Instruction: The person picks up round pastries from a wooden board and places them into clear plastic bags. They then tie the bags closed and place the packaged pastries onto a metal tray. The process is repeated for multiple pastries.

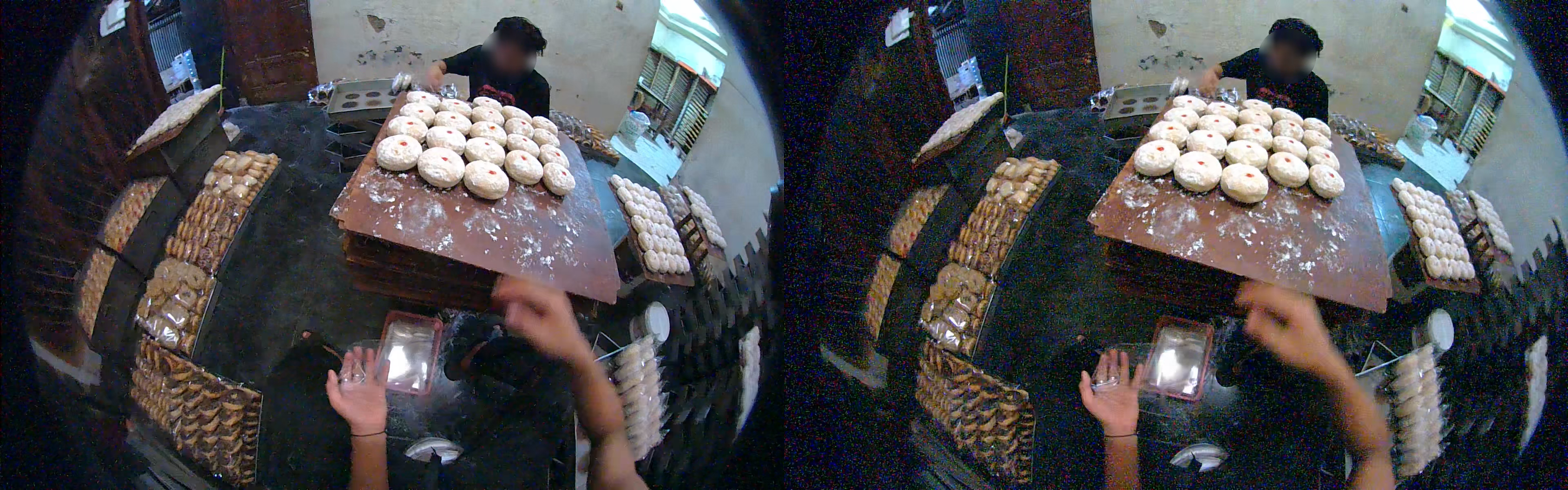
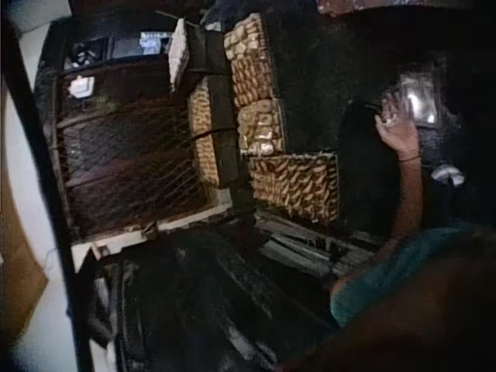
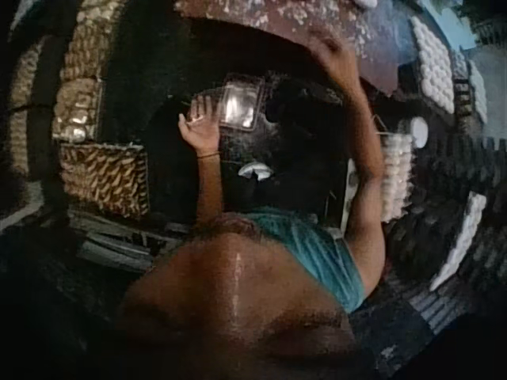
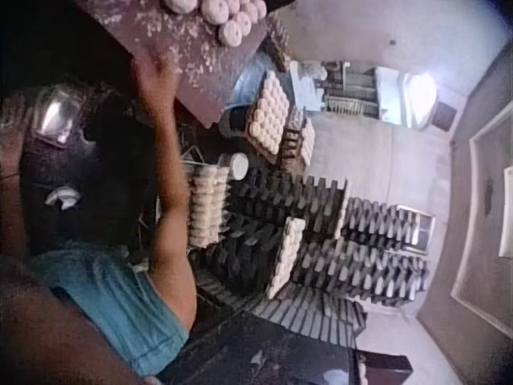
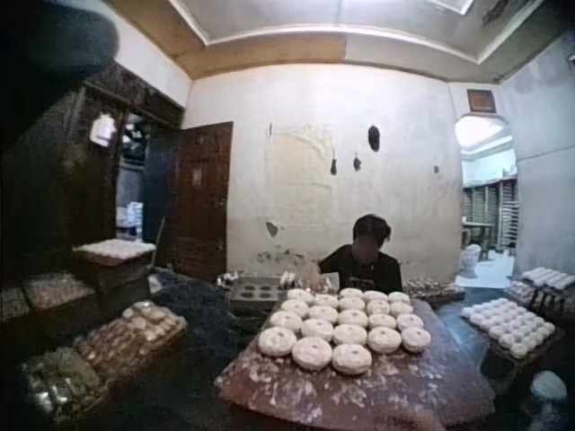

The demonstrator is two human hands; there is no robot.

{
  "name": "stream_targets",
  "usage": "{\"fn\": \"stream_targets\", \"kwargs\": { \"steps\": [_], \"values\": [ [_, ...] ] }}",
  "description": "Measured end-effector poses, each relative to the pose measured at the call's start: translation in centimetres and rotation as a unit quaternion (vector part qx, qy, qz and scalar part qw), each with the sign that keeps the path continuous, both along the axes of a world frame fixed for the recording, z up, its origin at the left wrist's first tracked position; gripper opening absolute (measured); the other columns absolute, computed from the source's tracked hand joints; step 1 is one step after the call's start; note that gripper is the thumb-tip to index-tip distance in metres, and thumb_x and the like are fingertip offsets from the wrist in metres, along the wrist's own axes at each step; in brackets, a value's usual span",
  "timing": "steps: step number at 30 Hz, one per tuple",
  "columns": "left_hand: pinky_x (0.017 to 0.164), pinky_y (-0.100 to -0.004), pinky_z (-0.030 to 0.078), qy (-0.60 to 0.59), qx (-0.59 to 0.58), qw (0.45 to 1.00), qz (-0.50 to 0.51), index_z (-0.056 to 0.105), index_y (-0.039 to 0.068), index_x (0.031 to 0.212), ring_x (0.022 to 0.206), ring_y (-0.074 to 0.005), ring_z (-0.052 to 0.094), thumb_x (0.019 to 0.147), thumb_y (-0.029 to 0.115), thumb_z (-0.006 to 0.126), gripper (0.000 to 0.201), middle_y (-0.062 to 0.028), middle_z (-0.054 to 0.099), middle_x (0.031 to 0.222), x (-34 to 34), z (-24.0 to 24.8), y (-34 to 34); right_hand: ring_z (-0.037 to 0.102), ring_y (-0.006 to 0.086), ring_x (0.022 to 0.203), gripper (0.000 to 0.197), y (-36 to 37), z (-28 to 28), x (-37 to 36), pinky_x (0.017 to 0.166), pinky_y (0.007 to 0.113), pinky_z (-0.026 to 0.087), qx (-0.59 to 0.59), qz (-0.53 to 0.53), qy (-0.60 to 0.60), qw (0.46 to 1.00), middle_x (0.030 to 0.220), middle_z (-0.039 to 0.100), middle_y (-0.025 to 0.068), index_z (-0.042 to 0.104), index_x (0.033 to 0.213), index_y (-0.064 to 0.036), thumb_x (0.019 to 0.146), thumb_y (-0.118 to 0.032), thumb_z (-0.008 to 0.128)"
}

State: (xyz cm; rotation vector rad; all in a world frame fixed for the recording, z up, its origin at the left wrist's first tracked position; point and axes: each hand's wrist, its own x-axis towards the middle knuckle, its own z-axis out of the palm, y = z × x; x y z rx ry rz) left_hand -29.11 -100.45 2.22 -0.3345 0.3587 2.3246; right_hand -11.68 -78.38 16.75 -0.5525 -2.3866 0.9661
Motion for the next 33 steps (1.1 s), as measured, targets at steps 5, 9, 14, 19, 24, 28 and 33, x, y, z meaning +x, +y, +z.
{"fn": "stream_targets", "kwargs": {
  "steps": [5, 9, 14, 19, 24, 28, 33],
  "values": [
    [0.101, -0.055, 0.031, -0.115, 0.097, 0.985, -0.081, 0.054, 0.001, 0.108, 0.117, -0.0315, 0.046, 0.082, 0.04, 0.055, 0.046, -0.015, 0.055, 0.117, 1.1, -2.5, 1.0, 0.048, 0.0321, 0.116, 0.096, 18.6, -3.2, -7.8, 0.097, 0.038, 0.038, 0.122, -0.263, -0.016, 0.957, 0.127, 0.046, 0.0234, 0.027, 0.136, 0.0001, 0.063, -0.035, 0.078],
    [0.104, -0.0517, 0.028, -0.207, 0.104, 0.97, -0.078, 0.049, -0.002, 0.116, 0.122, -0.0337, 0.041, 0.08, 0.035, 0.058, 0.052, -0.0166, 0.048, 0.126, 0.9, -4.2, 0.0, 0.043, 0.0353, 0.12, 0.104, 16.6, -2.3, -11.4, 0.1, 0.037, 0.034, 0.109, -0.29, 0.0, 0.951, 0.129, 0.042, 0.0278, 0.019, 0.138, 0.0018, 0.061, -0.036, 0.077],
    [0.101, -0.0618, 0.028, -0.302, 0.208, 0.926, -0.087, 0.047, -0.001, 0.117, 0.122, -0.0458, 0.034, 0.082, 0.036, 0.056, 0.052, -0.0148, 0.043, 0.121, 0.9, -3.5, 0.5, 0.05, 0.028, 0.112, 0.095, 11.9, -2.9, -5.5, 0.094, 0.035, 0.041, 0.046, -0.205, 0.045, 0.977, 0.122, 0.049, 0.0213, 0.019, 0.14, -0.0072, 0.066, -0.025, 0.076],
    [0.098, -0.0609, 0.034, -0.288, 0.168, 0.938, -0.095, 0.041, -0.004, 0.121, 0.123, -0.0423, 0.035, 0.085, 0.04, 0.051, 0.058, -0.021, 0.039, 0.128, 2.2, -4.2, 0.1, 0.043, 0.0262, 0.118, 0.109, -1.1, -0.7, -0.8, 0.1, 0.037, 0.033, -0.174, 0.031, -0.03, 0.984, 0.128, 0.043, 0.0182, 0.019, 0.14, -0.0022, 0.057, -0.035, 0.082],
    [0.093, -0.0603, 0.038, -0.173, 0.16, 0.967, -0.102, 0.041, 0.0, 0.123, 0.125, -0.038, 0.035, 0.086, 0.048, 0.045, 0.062, -0.0191, 0.039, 0.131, 3.7, -4.5, 0.8, 0.048, 0.0282, 0.113, 0.101, -5.5, -1.0, -0.9, 0.095, 0.035, 0.037, -0.282, 0.173, -0.12, 0.936, 0.117, 0.051, 0.021, 0.019, 0.14, -0.0057, 0.063, -0.033, 0.079],
    [0.095, -0.055, 0.037, -0.082, 0.05, 0.995, -0.022, 0.049, 0.009, 0.122, 0.125, -0.0301, 0.038, 0.085, 0.053, 0.043, 0.058, -0.0123, 0.046, 0.129, 4.0, -2.8, 0.9, 0.049, 0.0367, 0.108, 0.101, -6.2, -2.4, -2.7, 0.099, 0.046, 0.032, 0.062, 0.094, -0.24, 0.964, 0.109, 0.054, 0.0236, 0.02, 0.139, -0.003, 0.064, -0.045, 0.073],
    [0.099, -0.0504, 0.035, -0.077, 0.056, 0.994, -0.045, 0.048, 0.01, 0.123, 0.123, -0.0322, 0.04, 0.081, 0.055, 0.05, 0.062, -0.0139, 0.043, 0.132, 3.1, -5.2, 1.3, 0.049, 0.0309, 0.101, 0.091, -8.8, -7.3, -4.5, 0.09, 0.038, 0.037, 0.099, 0.026, -0.187, 0.977, 0.106, 0.053, 0.02, 0.027, 0.136, 0.0004, 0.067, -0.036, 0.075]
  ]
}}
